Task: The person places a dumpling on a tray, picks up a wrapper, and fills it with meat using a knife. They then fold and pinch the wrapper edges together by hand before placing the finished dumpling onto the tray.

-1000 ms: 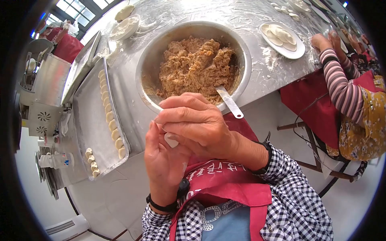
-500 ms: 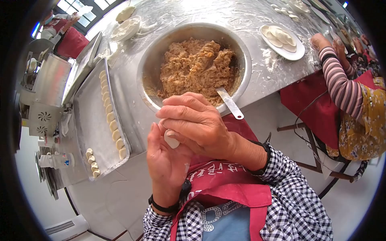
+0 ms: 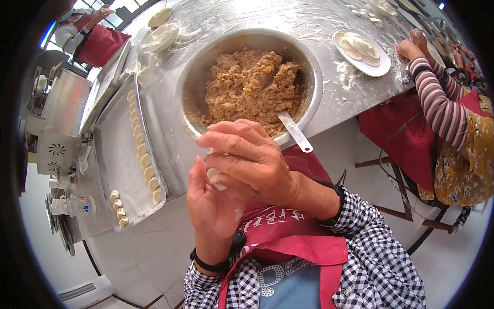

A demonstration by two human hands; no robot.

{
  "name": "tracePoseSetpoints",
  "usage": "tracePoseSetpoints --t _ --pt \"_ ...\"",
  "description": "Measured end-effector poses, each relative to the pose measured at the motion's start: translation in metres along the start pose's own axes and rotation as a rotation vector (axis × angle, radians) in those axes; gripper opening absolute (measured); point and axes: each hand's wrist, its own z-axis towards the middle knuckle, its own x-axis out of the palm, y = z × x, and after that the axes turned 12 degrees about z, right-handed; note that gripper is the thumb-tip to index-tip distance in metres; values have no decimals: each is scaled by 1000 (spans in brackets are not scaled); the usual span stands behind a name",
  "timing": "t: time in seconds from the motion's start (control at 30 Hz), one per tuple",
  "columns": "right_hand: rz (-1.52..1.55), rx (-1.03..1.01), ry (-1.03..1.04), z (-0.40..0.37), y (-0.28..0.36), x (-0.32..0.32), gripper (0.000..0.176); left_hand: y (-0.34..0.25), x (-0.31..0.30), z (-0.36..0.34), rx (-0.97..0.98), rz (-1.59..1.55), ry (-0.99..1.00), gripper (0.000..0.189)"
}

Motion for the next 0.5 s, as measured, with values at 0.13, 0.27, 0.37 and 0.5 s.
tracePoseSetpoints --t 0.13,0.27,0.37,0.5 --pt "63 94 -122 -1 2 4 25 -2 3 4 -24 131 21 43" --pt "5 -28 -41 0 -5 -1 24 -2 13 4 -74 63 -63 43" --pt "-62 -122 2 1 -9 4 24 -4 -6 4 -59 -51 87 49" --pt "-31 -27 13 4 -1 12 29 -12 7 -8 15 127 -48 38"
